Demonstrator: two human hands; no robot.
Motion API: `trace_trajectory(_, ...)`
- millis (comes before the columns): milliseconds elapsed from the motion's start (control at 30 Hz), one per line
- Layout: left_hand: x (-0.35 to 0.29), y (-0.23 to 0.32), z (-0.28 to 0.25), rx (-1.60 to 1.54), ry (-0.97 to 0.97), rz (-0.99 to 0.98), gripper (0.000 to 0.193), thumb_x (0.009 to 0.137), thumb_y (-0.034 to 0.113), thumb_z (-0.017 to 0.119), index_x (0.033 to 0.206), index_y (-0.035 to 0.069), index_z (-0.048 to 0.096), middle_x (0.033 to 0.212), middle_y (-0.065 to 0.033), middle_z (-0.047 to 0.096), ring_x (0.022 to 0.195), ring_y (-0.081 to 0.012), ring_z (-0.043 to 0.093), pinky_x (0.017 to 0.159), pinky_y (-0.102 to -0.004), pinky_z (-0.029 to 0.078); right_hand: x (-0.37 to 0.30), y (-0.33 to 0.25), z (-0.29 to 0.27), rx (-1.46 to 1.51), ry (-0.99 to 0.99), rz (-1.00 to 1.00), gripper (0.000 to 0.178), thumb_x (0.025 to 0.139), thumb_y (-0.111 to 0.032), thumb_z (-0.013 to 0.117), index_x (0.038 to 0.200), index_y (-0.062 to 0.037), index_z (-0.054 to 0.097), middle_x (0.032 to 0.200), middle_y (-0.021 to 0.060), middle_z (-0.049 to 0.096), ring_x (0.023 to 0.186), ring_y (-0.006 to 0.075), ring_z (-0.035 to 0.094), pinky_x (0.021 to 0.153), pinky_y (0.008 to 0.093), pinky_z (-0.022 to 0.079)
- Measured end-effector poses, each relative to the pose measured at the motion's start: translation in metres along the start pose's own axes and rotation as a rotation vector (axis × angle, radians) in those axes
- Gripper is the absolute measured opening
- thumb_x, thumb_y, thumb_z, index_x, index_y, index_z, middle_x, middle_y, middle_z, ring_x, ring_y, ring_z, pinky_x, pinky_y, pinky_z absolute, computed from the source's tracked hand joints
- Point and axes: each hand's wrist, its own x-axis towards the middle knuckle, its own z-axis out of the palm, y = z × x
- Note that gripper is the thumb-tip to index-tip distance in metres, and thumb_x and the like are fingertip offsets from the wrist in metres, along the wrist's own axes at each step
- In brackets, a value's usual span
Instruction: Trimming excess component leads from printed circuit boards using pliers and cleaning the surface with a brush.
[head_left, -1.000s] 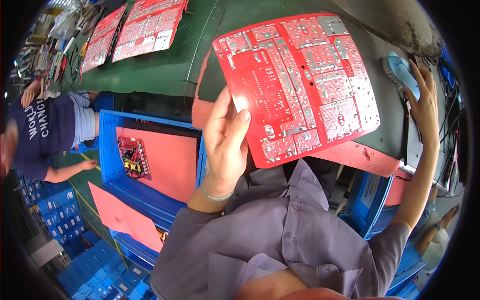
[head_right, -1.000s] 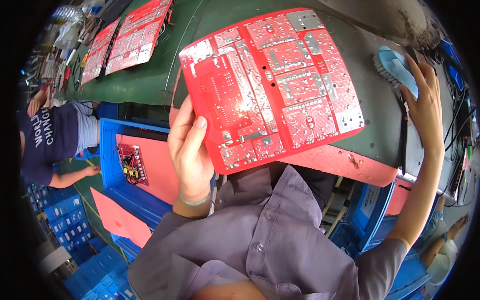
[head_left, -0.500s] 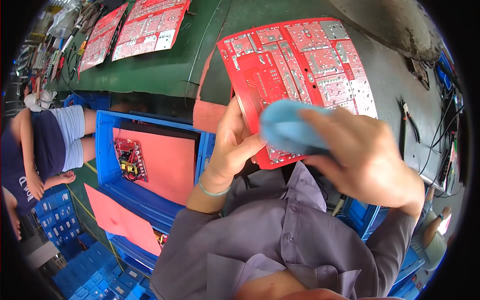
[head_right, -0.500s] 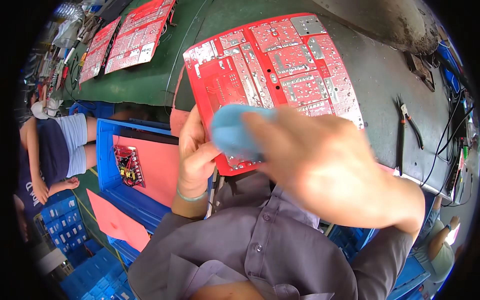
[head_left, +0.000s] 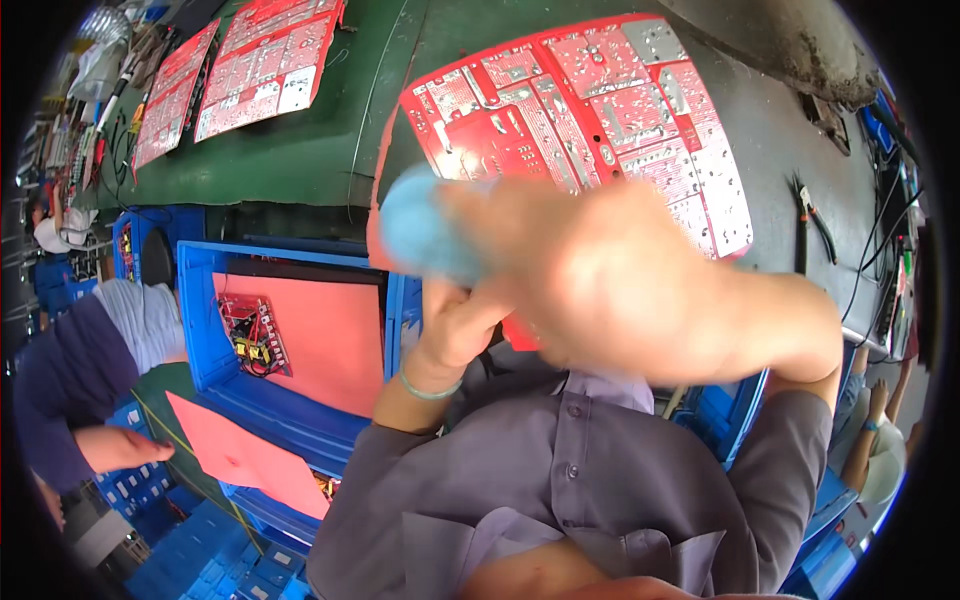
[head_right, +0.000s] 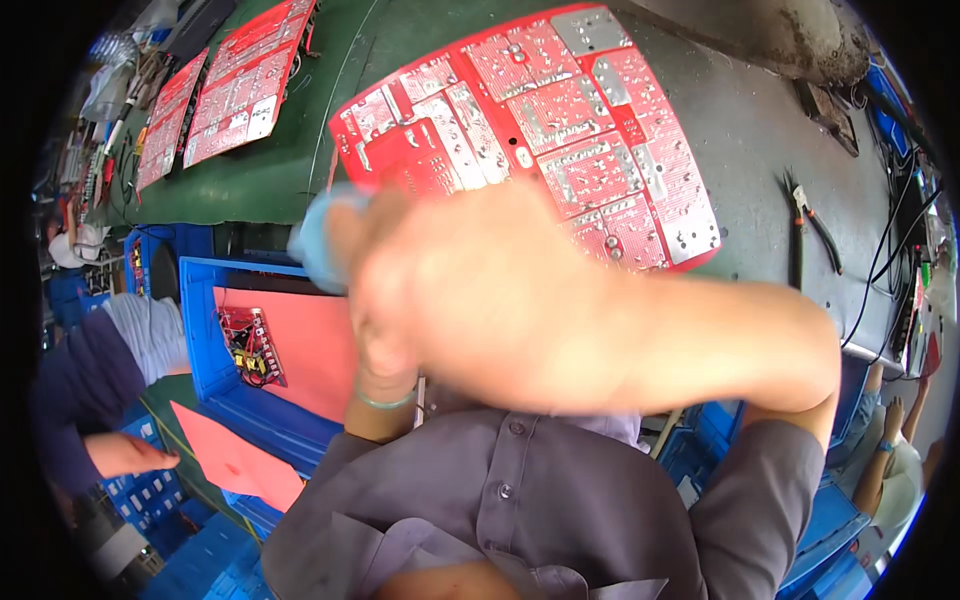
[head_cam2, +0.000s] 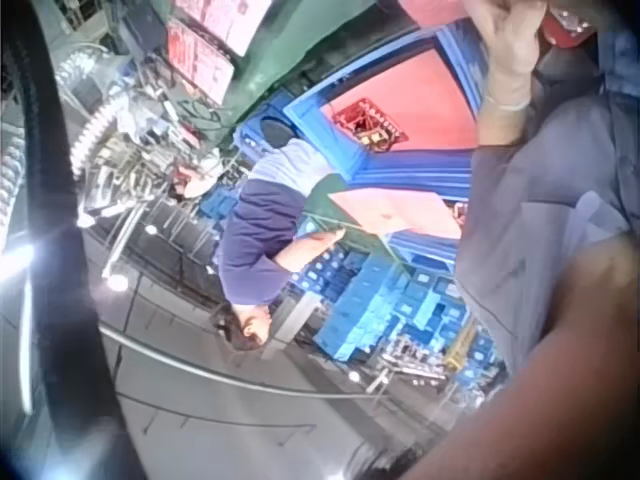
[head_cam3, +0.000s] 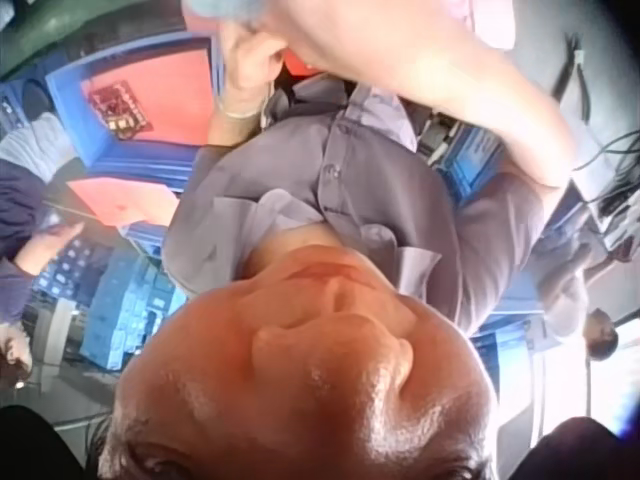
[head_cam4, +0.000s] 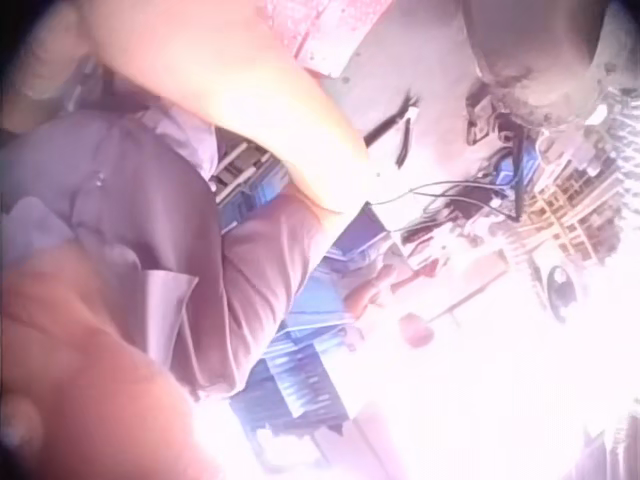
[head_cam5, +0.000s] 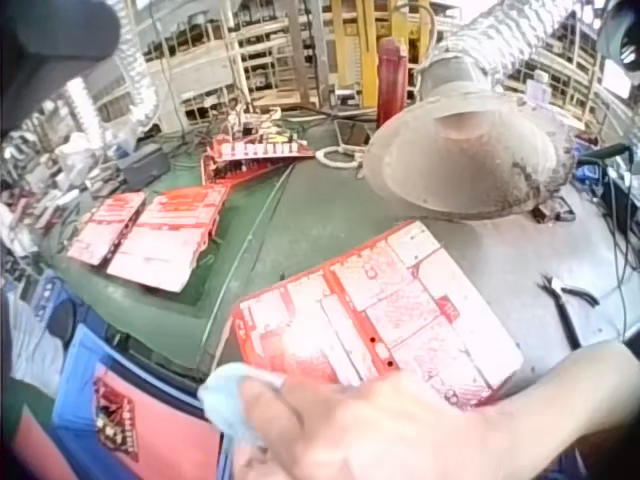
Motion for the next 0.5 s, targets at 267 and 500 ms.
trace_trajectory(267, -0.003, 0.004, 0.012, -0.131, 0.16, -0.105, 0.072, 0.077, 0.006, 0.056, 0.136, -0.005, 0.016, 0.13, -0.014, 0.04, 0.118, -0.0183, 0.044, 0.097, -0.0339, 0.036, -0.13, 0.138, -0.084, -0.607, 0.26, 0.795, 0.051, 0.078, -0.018, 0.065, 0.124, 0.0002, 0.049, 0.111, 0.0216, 0.059, 0.102, 0.0246, 0.059, 0.089, 0.0315, 0.042)
trace_trajectory(500, -0.001, 0.006, 0.01, -0.076, 0.148, -0.113, 0.072, 0.078, 0.006, 0.055, 0.136, -0.006, 0.014, 0.131, -0.014, 0.039, 0.117, -0.0175, 0.044, 0.097, -0.0329, 0.036, -0.197, 0.164, -0.098, -1.236, 0.464, 0.53, 0.052, 0.081, -0.028, 0.064, 0.129, -0.0171, 0.046, 0.109, 0.0177, 0.053, 0.103, 0.0312, 0.049, 0.087, 0.0382, 0.042)
